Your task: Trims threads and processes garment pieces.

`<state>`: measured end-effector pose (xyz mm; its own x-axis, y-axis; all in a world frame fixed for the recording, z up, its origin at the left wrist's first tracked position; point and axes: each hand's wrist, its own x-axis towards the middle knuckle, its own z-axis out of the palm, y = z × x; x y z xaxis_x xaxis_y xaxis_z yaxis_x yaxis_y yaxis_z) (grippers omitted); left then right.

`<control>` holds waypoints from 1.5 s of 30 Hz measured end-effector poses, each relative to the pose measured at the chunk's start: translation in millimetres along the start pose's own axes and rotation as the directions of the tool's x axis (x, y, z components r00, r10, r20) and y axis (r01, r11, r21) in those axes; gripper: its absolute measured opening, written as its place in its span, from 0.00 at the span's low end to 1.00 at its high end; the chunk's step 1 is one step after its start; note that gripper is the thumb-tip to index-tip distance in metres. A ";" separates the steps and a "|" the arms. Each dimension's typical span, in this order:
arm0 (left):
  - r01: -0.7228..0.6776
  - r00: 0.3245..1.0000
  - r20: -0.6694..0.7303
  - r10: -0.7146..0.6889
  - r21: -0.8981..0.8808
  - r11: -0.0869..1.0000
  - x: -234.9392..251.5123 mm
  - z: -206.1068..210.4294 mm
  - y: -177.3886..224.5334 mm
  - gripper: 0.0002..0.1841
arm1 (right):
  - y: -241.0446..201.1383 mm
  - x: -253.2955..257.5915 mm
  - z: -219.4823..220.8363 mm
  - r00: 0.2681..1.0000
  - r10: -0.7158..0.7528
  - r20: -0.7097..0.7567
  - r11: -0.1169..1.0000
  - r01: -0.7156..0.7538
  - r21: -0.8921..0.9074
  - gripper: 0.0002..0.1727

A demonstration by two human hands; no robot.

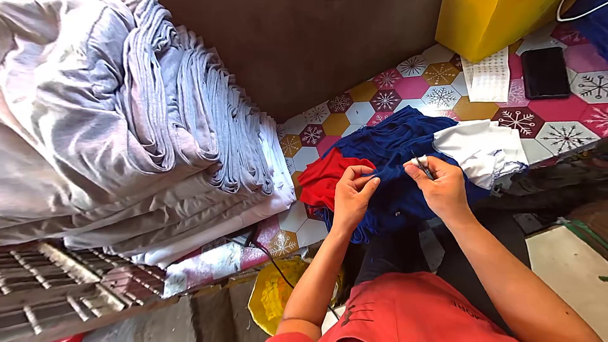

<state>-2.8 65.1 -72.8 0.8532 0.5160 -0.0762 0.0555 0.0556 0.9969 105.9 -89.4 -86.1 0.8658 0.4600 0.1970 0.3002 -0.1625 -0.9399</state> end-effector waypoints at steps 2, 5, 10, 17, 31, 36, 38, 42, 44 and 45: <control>-0.093 0.995 -0.033 0.098 0.136 0.986 -4.2 4.8 -1.6 0.13 | -11.0 -8.8 8.9 0.999 0.039 0.030 0.999 -0.040 0.017 0.07; -0.269 0.956 -0.002 0.293 0.387 0.882 -8.0 10.1 -10.7 0.12 | -13.5 -13.8 20.1 0.998 0.050 0.027 0.994 -0.048 -0.096 0.08; -0.421 0.889 0.054 0.455 0.489 0.764 -10.7 13.1 -21.7 0.09 | -4.0 -15.7 29.0 0.997 -0.069 -0.017 0.984 0.066 -0.163 0.06; -0.287 0.949 -0.040 0.312 0.295 0.911 -10.5 15.9 -21.9 0.09 | 2.2 -10.9 27.9 0.964 0.230 0.130 0.875 -0.264 0.407 0.09; -0.401 0.885 -0.016 0.466 0.483 0.779 -14.0 23.0 -28.1 0.10 | -7.6 -14.7 24.5 0.986 0.161 0.050 0.986 -0.163 0.040 0.03; -0.397 0.901 -0.013 0.434 0.384 0.834 -12.8 21.3 -30.5 0.04 | 11.9 -8.9 28.9 0.938 0.289 0.189 0.794 -0.346 0.500 0.09; -0.368 0.914 -0.009 0.406 0.403 0.838 -12.6 20.6 -28.5 0.05 | 13.2 -10.8 32.1 0.939 0.289 0.187 0.761 -0.344 0.550 0.10; -0.337 0.932 0.026 0.362 0.437 0.834 -13.5 20.1 -25.5 0.06 | 12.0 -13.2 31.8 0.975 0.191 0.118 0.849 -0.224 0.479 0.08; -0.310 0.941 0.006 0.340 0.422 0.852 -13.0 21.3 -25.9 0.05 | 10.3 -13.8 30.2 0.983 0.145 0.112 0.893 -0.178 0.412 0.08; -0.291 0.946 -0.013 0.323 0.402 0.868 -12.4 21.9 -26.7 0.04 | 10.2 -13.2 28.8 0.983 0.134 0.127 0.907 -0.173 0.383 0.07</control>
<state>-3.5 38.5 -98.1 0.8187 0.5172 0.2494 0.0089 -0.4458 0.8951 86.0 -72.0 -106.3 0.8404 0.5409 0.0322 -0.0311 0.1076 -0.9937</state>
